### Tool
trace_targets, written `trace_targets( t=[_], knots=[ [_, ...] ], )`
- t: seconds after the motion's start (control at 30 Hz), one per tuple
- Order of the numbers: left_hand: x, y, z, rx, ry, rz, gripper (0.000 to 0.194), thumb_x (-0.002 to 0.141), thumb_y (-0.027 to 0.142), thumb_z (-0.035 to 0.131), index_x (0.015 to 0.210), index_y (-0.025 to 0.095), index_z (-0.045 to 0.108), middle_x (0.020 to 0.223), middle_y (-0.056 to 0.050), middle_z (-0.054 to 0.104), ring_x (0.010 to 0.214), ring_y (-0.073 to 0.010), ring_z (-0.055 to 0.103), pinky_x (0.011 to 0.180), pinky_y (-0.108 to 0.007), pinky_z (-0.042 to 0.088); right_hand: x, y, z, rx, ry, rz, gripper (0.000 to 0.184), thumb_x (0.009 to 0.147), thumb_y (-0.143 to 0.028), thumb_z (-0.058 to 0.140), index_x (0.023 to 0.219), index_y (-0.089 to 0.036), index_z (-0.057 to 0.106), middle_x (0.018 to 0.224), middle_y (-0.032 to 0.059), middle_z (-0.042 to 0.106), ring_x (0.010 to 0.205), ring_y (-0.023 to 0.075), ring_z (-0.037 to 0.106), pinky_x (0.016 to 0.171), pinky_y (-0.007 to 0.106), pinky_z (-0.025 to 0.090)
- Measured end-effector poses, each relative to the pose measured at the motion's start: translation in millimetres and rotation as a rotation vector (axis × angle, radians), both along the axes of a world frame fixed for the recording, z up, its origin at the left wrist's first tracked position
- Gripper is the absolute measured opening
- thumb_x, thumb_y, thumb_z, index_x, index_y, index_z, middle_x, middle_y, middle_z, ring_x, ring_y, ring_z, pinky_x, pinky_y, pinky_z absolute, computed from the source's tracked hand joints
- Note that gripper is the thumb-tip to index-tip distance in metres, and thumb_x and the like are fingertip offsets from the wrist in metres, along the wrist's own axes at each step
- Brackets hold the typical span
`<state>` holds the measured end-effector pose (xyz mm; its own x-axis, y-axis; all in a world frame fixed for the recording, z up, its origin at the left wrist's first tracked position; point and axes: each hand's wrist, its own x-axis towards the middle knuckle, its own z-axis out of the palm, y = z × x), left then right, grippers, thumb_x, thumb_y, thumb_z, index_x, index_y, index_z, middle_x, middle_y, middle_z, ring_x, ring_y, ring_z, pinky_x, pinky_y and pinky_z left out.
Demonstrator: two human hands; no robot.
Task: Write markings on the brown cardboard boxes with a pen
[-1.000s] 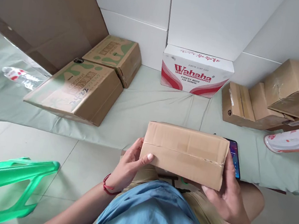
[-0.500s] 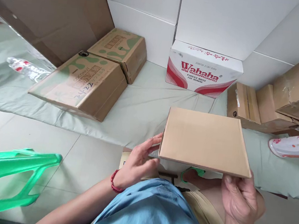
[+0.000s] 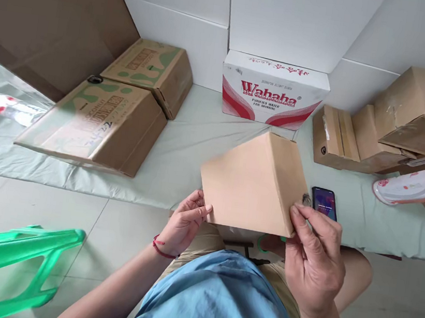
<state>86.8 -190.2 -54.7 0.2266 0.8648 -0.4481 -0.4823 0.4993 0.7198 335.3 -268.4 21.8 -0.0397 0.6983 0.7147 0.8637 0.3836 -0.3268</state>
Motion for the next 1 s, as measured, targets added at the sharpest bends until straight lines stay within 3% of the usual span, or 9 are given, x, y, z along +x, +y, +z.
trace_targets(
  t=[0.17,0.27,0.37,0.47,0.53,0.6,0.73,0.87,1.0],
  knots=[
    [4,-2,-6.5,0.021,-0.044,-0.072,0.042,0.064,0.028,0.105,0.092,0.019,0.075,0.081,0.002,0.073,0.073,-0.0111,0.066,0.070,-0.022,0.057,-9,0,10.0,0.115,-0.088,-0.155,0.073,0.095,-0.001,0.076,0.156,-0.040,0.065,0.116,0.0032,0.080,0.108,0.0242,0.066,0.088,0.036,0.060],
    [6,-4,-7.8,0.024,-0.059,-0.091,0.044,0.066,0.026,0.103,0.099,0.020,0.075,0.092,0.000,0.078,0.083,-0.0133,0.071,0.082,-0.026,0.060,-12,-8,8.2,0.055,0.016,-0.115,0.066,0.095,-0.008,0.076,0.148,-0.047,0.069,0.117,0.0020,0.079,0.100,0.0243,0.068,0.083,0.039,0.061],
    [8,-4,-7.6,0.092,-0.010,-0.039,0.044,0.070,0.027,0.102,0.104,0.022,0.074,0.100,-0.001,0.079,0.092,-0.0142,0.072,0.086,-0.025,0.059,-8,-16,-1.0,-0.064,0.284,-0.048,0.049,0.096,-0.014,0.069,0.135,-0.044,0.077,0.125,0.0051,0.075,0.107,0.0273,0.071,0.092,0.048,0.063],
    [11,-3,-6.4,0.231,0.098,0.039,0.047,0.074,0.029,0.101,0.111,0.023,0.073,0.109,-0.002,0.078,0.103,-0.0171,0.073,0.091,-0.028,0.060,4,-20,-17.7,-0.093,0.710,-0.031,0.024,0.096,-0.025,0.065,0.109,-0.032,0.084,0.122,0.0089,0.072,0.116,0.0304,0.069,0.102,0.054,0.060],
    [13,-3,-5.4,0.331,0.174,0.079,0.048,0.074,0.032,0.100,0.112,0.024,0.072,0.117,-0.004,0.078,0.112,-0.0208,0.073,0.098,-0.032,0.061,13,-21,-30.7,-0.134,0.993,-0.006,0.020,0.097,-0.034,0.063,0.098,-0.028,0.082,0.117,0.0096,0.071,0.117,0.0314,0.069,0.105,0.055,0.059],
    [14,-4,-3.7,0.426,0.294,0.113,0.045,0.075,0.035,0.099,0.110,0.024,0.073,0.120,-0.006,0.078,0.120,-0.0256,0.071,0.109,-0.039,0.058,20,-21,-42.8,-0.215,1.207,-0.012,0.025,0.101,-0.043,0.061,0.100,-0.028,0.081,0.115,0.0088,0.073,0.117,0.0315,0.071,0.107,0.055,0.058],
    [14,-10,4.5,0.569,0.574,0.062,0.038,0.082,0.038,0.093,0.113,0.024,0.076,0.131,-0.010,0.078,0.130,-0.0343,0.068,0.120,-0.048,0.051,24,-21,-60.3,-0.279,1.421,-0.096,0.037,0.101,-0.055,0.068,0.129,-0.034,0.077,0.123,0.0048,0.080,0.124,0.0309,0.072,0.112,0.056,0.057],
    [8,-15,18.9,0.617,0.419,-0.055,0.030,0.094,0.042,0.081,0.117,0.023,0.077,0.147,-0.013,0.073,0.145,-0.0385,0.062,0.125,-0.053,0.046,37,-23,-73.5,-0.301,1.516,-0.101,0.044,0.099,-0.056,0.071,0.139,-0.038,0.074,0.135,0.0028,0.079,0.134,0.0280,0.069,0.113,0.052,0.058],
    [0,-15,35.5,0.572,0.242,-0.101,0.039,0.103,0.056,0.069,0.124,0.024,0.077,0.145,-0.014,0.075,0.144,-0.0381,0.063,0.123,-0.054,0.049,61,-27,-87.3,-0.303,1.544,-0.115,0.036,0.100,-0.055,0.069,0.130,-0.037,0.078,0.131,0.0016,0.081,0.125,0.0275,0.075,0.102,0.051,0.065]
  ],
)
